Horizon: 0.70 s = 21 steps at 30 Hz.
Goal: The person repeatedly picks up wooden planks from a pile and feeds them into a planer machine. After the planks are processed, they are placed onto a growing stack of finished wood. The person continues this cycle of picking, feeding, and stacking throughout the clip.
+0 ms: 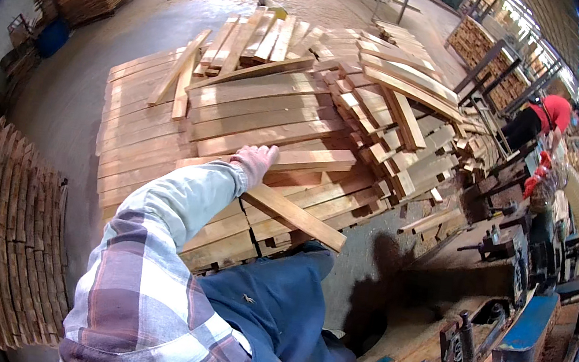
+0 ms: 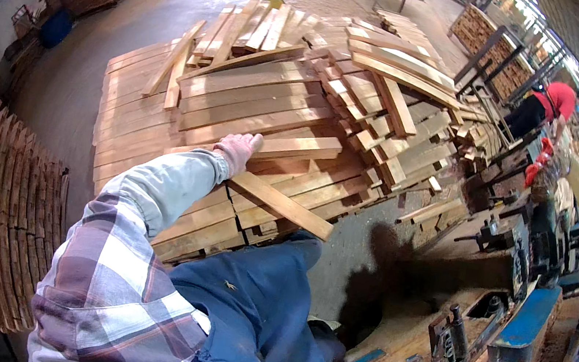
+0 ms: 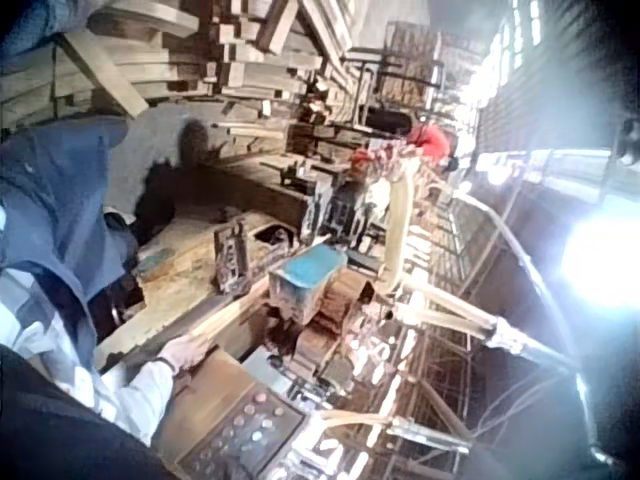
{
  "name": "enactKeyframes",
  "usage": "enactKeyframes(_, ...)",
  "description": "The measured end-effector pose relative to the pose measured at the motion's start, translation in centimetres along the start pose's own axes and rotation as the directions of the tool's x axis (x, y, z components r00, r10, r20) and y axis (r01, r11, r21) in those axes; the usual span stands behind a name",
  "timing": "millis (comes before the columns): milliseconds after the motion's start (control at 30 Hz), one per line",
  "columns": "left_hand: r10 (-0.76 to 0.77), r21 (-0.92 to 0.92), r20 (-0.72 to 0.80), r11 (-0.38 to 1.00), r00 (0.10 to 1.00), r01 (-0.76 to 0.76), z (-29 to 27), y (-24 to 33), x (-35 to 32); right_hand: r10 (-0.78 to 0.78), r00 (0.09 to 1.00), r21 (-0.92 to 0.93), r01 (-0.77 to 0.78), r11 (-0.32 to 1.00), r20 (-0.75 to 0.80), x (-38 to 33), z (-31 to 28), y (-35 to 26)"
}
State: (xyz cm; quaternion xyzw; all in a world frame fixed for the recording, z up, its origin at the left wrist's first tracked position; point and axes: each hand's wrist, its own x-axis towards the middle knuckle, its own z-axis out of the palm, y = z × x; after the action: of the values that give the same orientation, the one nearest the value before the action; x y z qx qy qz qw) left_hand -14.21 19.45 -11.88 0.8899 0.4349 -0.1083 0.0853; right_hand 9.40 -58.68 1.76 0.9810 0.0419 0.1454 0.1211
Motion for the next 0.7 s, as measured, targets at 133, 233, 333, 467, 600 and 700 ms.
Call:
enactKeyframes(133,0.007,-0.507,0.066,0.862,0.998,0.027,-6.8,3.5,-4.5,-0.182,0.983,0.121,0.177,0.977,0.034,5.0,-0.3,-3.7)
enactKeyframes(233,0.125,-0.911,0.058,0.412,0.990,0.001,-7.4,10.7,-5.0,-0.384,0.922,0.675,0.317,0.666,-0.053,1.3,-3.9,-17.8)
enactKeyframes(333,0.252,-0.946,-0.039,-0.320,0.967,0.045,-7.3,21.1,-8.7,-0.587,0.809,0.895,0.264,0.360,-0.003,-4.5,-11.0,-29.3)
enactKeyframes(467,0.394,-0.873,-0.154,-0.483,0.906,0.062,-7.5,35.4,-15.7,-0.225,0.877,0.859,-0.312,0.407,0.425,-8.5,-15.4,-30.5)
enactKeyframes(600,0.738,-0.962,-0.224,-0.063,0.637,-0.266,-11.3,35.4,-21.1,0.004,0.993,0.696,0.081,0.713,-0.119,-13.1,-15.4,-20.5)
enactKeyframes(700,0.628,-0.813,-0.417,0.065,0.657,-0.578,-10.9,30.9,-12.4,0.170,0.964,0.448,-0.247,0.859,0.204,-20.3,-11.1,-6.4)
